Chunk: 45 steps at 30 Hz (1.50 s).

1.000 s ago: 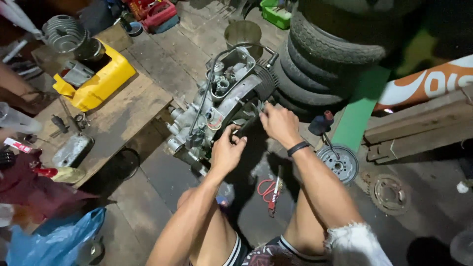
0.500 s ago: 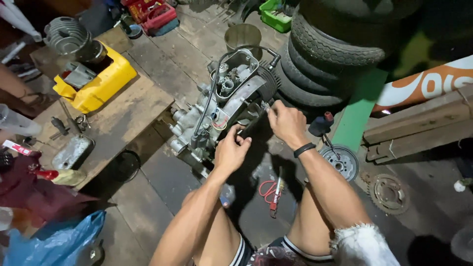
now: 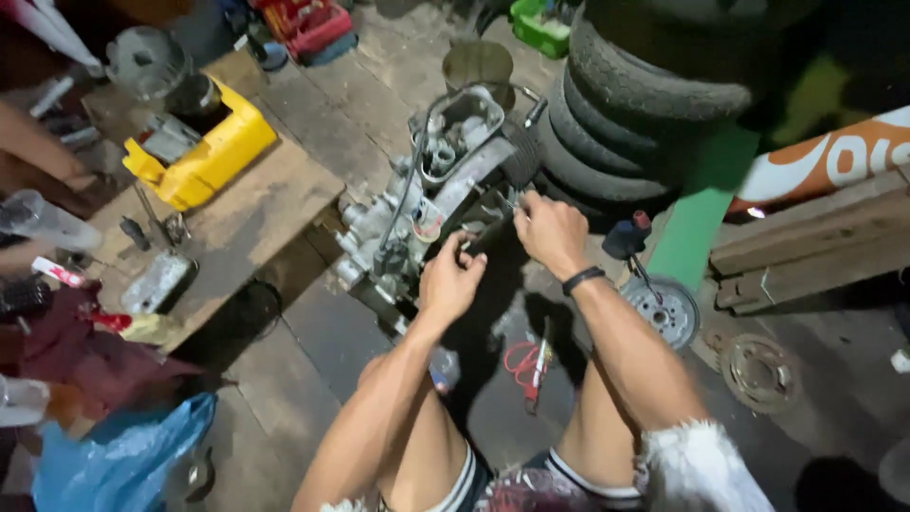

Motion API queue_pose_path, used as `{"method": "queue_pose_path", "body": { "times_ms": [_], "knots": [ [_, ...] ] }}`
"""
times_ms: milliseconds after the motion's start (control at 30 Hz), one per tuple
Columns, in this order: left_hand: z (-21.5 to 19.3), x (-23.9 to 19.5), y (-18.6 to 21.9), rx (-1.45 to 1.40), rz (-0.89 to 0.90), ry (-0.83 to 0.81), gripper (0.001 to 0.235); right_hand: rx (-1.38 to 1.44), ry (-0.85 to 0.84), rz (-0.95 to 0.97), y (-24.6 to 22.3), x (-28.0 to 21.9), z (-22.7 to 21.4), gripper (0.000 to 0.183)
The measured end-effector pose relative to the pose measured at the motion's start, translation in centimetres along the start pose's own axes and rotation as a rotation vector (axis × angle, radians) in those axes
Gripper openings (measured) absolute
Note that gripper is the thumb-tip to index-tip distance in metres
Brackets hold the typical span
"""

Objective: Cleaning a motorcycle engine casing by scrubbing with a wire brush and scraping off residue with a metal tool.

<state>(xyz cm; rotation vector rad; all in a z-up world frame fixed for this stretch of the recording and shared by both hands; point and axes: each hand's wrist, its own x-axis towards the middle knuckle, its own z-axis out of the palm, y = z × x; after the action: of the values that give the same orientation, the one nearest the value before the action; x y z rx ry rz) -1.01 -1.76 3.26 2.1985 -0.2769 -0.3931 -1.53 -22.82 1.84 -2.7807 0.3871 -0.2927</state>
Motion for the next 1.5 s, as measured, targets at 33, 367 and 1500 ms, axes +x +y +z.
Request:
{"method": "queue_pose_path", "body": {
  "times_ms": [33, 367, 1500],
  "knots": [
    [-0.2, 0.1, 0.1, 0.003, -0.012, -0.008, 0.041, 0.038, 0.030, 0.028, -0.3, -0.1, -0.6, 0.026],
    [-0.2, -0.3, 0.4, -0.001, -0.013, -0.022, 0.041, -0.088, 0.195, -0.204, 0.5, -0.5, 0.2, 0.014],
    [-0.1, -0.5, 0.2, 0.008, -0.003, -0.017, 0.041, -0.038, 0.023, -0.060, 0.8, -1.0, -0.3, 0.023]
  ]
}}
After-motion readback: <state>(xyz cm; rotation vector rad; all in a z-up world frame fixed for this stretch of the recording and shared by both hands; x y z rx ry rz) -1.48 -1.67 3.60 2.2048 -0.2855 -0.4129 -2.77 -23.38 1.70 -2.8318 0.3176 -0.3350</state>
